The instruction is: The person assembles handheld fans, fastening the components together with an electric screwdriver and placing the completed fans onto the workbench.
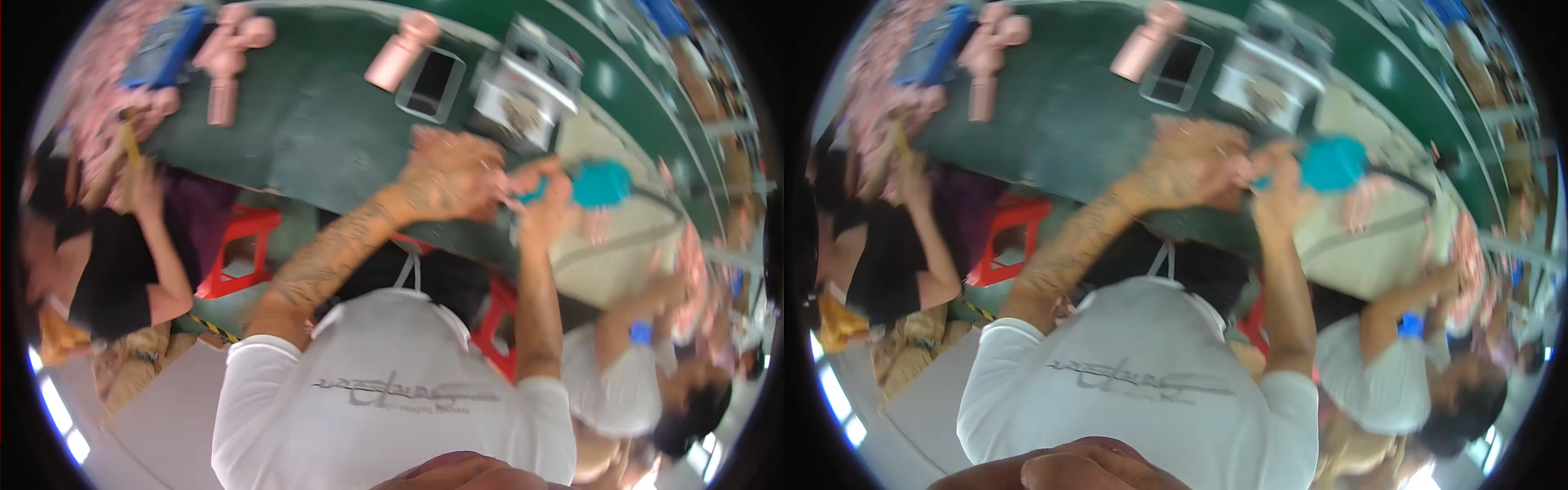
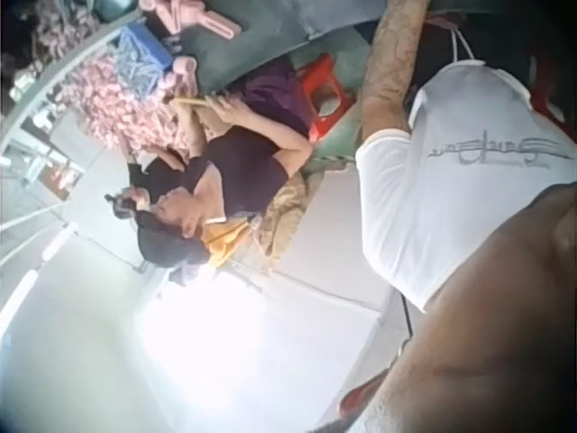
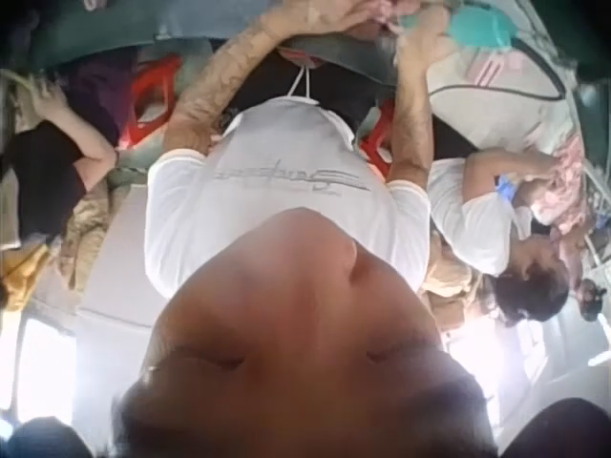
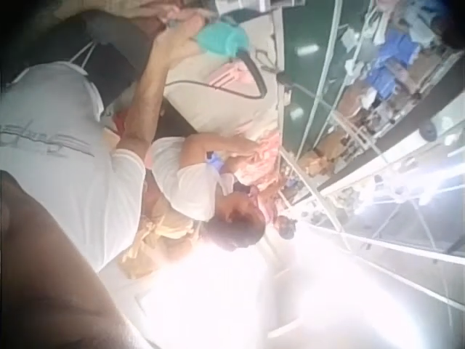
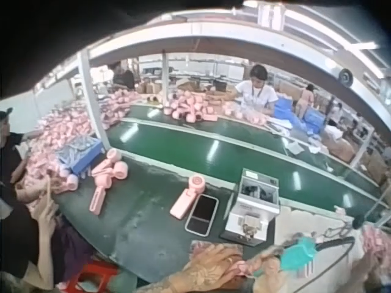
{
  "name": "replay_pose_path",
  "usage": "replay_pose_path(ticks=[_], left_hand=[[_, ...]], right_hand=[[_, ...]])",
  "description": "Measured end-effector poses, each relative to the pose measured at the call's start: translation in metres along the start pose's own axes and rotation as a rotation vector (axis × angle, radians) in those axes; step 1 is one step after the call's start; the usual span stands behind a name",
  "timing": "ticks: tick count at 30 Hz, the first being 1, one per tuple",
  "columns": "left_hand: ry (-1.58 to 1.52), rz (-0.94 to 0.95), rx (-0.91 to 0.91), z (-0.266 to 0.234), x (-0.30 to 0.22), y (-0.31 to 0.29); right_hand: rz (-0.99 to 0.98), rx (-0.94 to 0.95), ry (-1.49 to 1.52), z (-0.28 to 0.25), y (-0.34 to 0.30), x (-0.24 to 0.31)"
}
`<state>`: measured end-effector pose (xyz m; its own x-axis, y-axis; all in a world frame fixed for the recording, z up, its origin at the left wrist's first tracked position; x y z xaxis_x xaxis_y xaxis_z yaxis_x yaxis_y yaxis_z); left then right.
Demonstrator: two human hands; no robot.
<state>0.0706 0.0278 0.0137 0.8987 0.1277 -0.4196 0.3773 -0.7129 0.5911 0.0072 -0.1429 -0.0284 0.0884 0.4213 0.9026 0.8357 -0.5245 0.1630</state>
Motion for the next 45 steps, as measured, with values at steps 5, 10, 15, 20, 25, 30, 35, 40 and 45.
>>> replay_pose_path(ticks=[5,10,15,20,25,30,35,40,45], left_hand=[[0.249,0.361,0.042,0.005,-0.052,-0.027],[0.263,-0.053,-0.09,-0.084,-0.015,-0.054],[0.392,-0.451,-0.415,-0.189,0.102,-0.132],[1.006,-0.239,-0.239,-0.215,0.11,-0.136],[0.014,-0.35,-0.216,-0.082,0.023,0.003],[-0.385,-0.114,0.143,0.116,-0.05,0.098],[-0.267,-0.382,0.399,0.211,-0.05,0.149],[-0.198,-0.313,0.358,0.226,-0.044,0.156],[-0.24,-0.419,0.338,0.204,-0.025,0.138]], right_hand=[[0.096,0.179,0.929,-0.027,-0.022,0.049],[-0.054,0.031,0.841,-0.056,-0.058,0.086],[0.087,0.022,0.73,-0.057,-0.078,0.067],[0.149,0.003,0.596,-0.047,-0.083,0.06],[0.169,0.109,0.67,-0.053,-0.09,0.054],[0.177,0.083,0.61,-0.06,-0.1,0.061],[0.181,0.05,0.681,-0.07,-0.115,0.057],[0.198,0.014,0.676,-0.083,-0.122,0.049],[0.141,-0.043,0.607,-0.097,-0.114,0.048]])
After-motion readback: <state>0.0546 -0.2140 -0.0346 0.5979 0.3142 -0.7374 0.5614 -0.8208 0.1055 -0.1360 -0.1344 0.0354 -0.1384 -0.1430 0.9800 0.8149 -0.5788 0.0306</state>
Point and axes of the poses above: each hand's wrist, its own y-axis towards the middle knuckle, its own z-axis out of the palm, x = y × z, the point moved 9 cm from there along y, towards the middle knuckle, and after that the axes turned 11 degrees about z, right-handed, at the moved point
